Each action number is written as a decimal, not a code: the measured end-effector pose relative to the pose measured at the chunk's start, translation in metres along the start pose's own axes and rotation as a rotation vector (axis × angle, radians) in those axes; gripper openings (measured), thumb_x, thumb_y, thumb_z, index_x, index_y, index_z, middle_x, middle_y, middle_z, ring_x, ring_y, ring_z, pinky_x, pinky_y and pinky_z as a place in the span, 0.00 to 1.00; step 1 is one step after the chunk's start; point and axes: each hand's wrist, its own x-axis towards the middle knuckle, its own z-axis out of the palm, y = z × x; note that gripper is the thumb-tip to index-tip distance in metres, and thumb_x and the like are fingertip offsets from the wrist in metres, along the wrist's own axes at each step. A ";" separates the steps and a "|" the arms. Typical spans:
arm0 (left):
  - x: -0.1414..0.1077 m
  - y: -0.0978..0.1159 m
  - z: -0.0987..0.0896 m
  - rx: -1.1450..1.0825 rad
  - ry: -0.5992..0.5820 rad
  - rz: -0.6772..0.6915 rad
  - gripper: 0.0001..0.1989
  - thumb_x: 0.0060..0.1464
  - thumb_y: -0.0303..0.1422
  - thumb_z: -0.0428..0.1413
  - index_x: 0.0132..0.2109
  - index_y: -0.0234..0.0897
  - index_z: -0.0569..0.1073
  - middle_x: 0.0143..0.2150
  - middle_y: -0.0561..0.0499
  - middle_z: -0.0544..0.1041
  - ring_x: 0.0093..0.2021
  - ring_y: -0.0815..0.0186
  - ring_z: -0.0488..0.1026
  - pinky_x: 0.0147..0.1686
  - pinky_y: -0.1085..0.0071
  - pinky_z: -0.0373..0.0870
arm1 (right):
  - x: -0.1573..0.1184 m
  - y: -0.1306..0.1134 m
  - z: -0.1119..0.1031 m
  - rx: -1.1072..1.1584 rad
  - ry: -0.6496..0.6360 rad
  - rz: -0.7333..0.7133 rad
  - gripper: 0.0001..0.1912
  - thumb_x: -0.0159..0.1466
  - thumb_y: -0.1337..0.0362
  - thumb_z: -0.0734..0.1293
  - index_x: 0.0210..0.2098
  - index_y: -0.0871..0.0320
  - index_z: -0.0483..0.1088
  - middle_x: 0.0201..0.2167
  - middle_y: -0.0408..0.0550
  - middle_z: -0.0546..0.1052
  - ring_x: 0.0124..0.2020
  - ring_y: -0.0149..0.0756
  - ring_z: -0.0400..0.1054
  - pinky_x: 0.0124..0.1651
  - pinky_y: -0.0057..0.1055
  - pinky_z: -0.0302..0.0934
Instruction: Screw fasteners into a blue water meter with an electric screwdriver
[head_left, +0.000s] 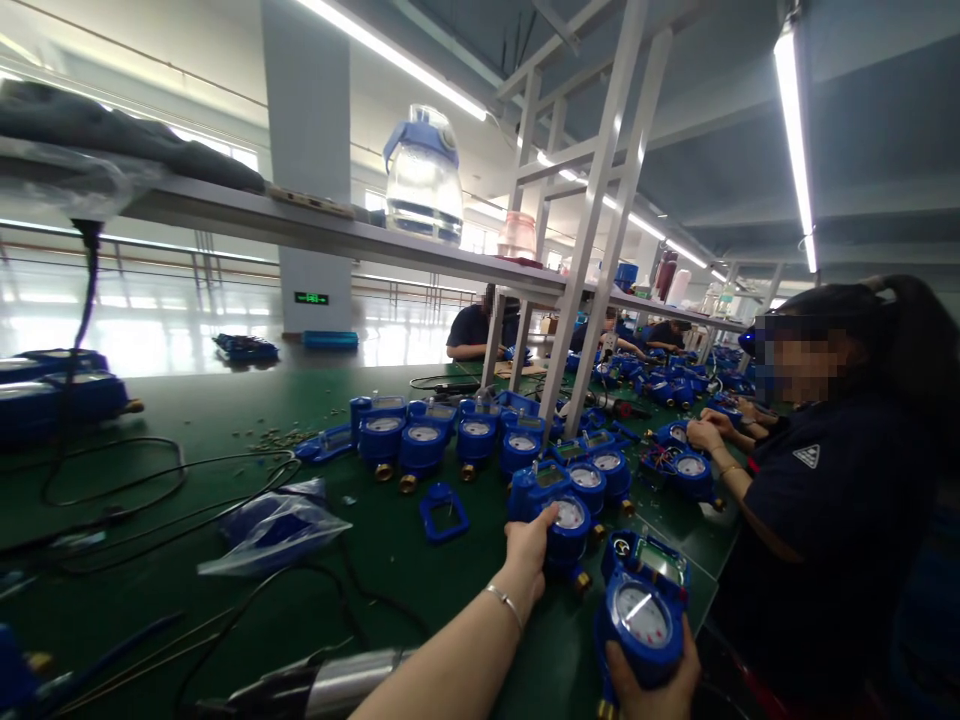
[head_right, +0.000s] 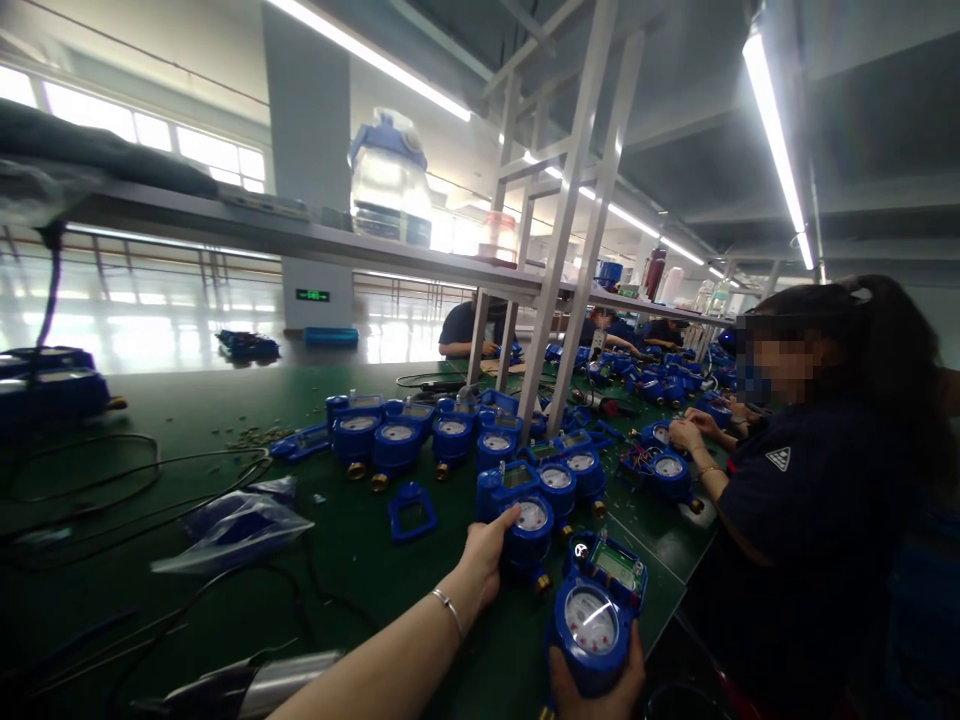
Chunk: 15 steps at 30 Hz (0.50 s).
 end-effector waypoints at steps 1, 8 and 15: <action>0.000 0.003 0.000 -0.012 -0.003 -0.016 0.21 0.61 0.36 0.55 0.57 0.35 0.63 0.53 0.42 0.68 0.46 0.57 0.71 0.43 0.57 0.74 | 0.001 0.002 0.000 0.003 -0.003 0.003 0.61 0.43 0.40 0.72 0.64 0.64 0.44 0.59 0.69 0.56 0.58 0.67 0.56 0.57 0.58 0.54; -0.015 0.024 -0.040 -0.028 -0.025 -0.056 0.16 0.60 0.34 0.57 0.52 0.32 0.67 0.46 0.45 0.72 0.40 0.61 0.74 0.37 0.63 0.76 | 0.000 0.003 0.000 0.012 -0.001 0.015 0.59 0.44 0.41 0.72 0.64 0.63 0.45 0.59 0.69 0.57 0.57 0.65 0.58 0.53 0.56 0.60; -0.063 0.064 -0.088 -0.044 -0.138 0.003 0.13 0.57 0.35 0.58 0.45 0.29 0.72 0.38 0.44 0.77 0.33 0.63 0.75 0.31 0.67 0.75 | 0.003 0.008 -0.002 0.017 -0.014 0.067 0.62 0.40 0.40 0.74 0.64 0.62 0.45 0.58 0.66 0.59 0.56 0.63 0.59 0.52 0.55 0.61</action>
